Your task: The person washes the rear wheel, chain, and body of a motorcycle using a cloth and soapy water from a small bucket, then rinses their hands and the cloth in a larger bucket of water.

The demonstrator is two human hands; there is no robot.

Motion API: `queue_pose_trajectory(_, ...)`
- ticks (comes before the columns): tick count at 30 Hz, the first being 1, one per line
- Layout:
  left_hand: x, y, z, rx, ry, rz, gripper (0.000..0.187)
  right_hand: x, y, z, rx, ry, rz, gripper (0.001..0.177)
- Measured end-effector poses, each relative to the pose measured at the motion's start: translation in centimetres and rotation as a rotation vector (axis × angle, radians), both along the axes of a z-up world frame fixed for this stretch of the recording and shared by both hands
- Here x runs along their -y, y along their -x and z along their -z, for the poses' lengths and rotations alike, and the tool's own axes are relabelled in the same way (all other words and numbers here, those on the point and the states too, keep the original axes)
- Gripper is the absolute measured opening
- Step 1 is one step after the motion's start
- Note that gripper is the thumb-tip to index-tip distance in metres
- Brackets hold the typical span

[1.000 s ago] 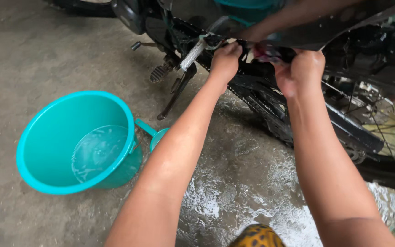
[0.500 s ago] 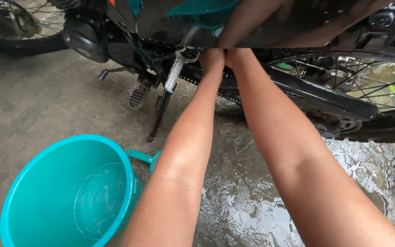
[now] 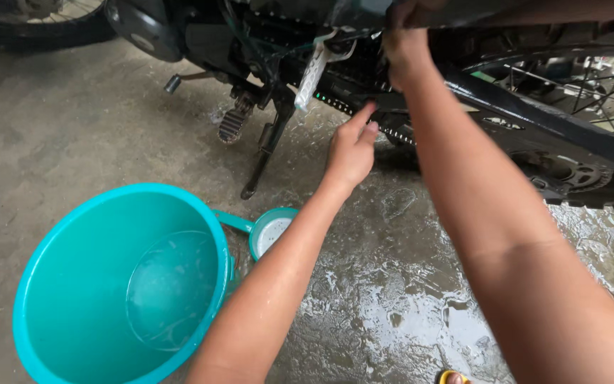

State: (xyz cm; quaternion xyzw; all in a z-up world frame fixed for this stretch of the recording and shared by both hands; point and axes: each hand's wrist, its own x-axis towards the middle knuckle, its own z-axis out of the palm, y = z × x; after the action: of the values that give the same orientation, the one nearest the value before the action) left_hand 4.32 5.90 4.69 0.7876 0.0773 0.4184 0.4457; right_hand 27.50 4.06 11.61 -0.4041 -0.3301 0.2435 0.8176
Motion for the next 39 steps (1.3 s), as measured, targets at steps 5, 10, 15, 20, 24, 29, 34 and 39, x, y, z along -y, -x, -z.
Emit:
queue_pose_trajectory(5, -0.8, 3.9, 3.1, 0.029, 0.173, 0.086, 0.035, 5.1, 2.0, -3.1, 0.221, 0.086, 0.157, 0.011)
queue_pose_trajectory(10, -1.6, 5.7, 4.4, -0.148, 0.26, 0.13, 0.037, 5.9, 8.1, -0.3, 0.502, -0.206, 0.843, 0.015)
queue_pose_trajectory(15, -1.8, 6.3, 3.9, -0.194, 0.25, 0.139, 0.039, 0.6, 12.9, 4.6, 1.52, 0.269, 1.334, 0.049)
queue_pose_trajectory(20, -2.3, 6.9, 3.2, -0.183, 0.28, 0.116, 0.04, -3.9, 8.7, 6.1, 1.519, 0.437, 1.138, 0.045)
queue_pose_trajectory(24, -1.9, 7.3, 2.1, -0.159, 0.248, 0.103, 0.039, -6.9, 3.1, 4.2, 1.667, 1.013, 0.788, 0.026)
queue_pose_trajectory(29, -1.8, 7.7, 1.7, -0.152, 0.206, 0.103, 0.037, -7.5, 4.2, 1.2, 1.441, 0.535, 0.854, 0.031)
queue_pose_trajectory(34, -4.2, 8.2, 3.6, -0.154, 0.198, 0.084, 0.038, -6.2, 6.0, 1.1, 1.568, 1.128, 0.756, 0.022)
queue_pose_trajectory(39, -5.4, 7.9, 4.5, -0.133, 0.148, 0.071, 0.039, -9.1, -1.2, 0.7, 1.266, 0.927, 0.663, 0.029)
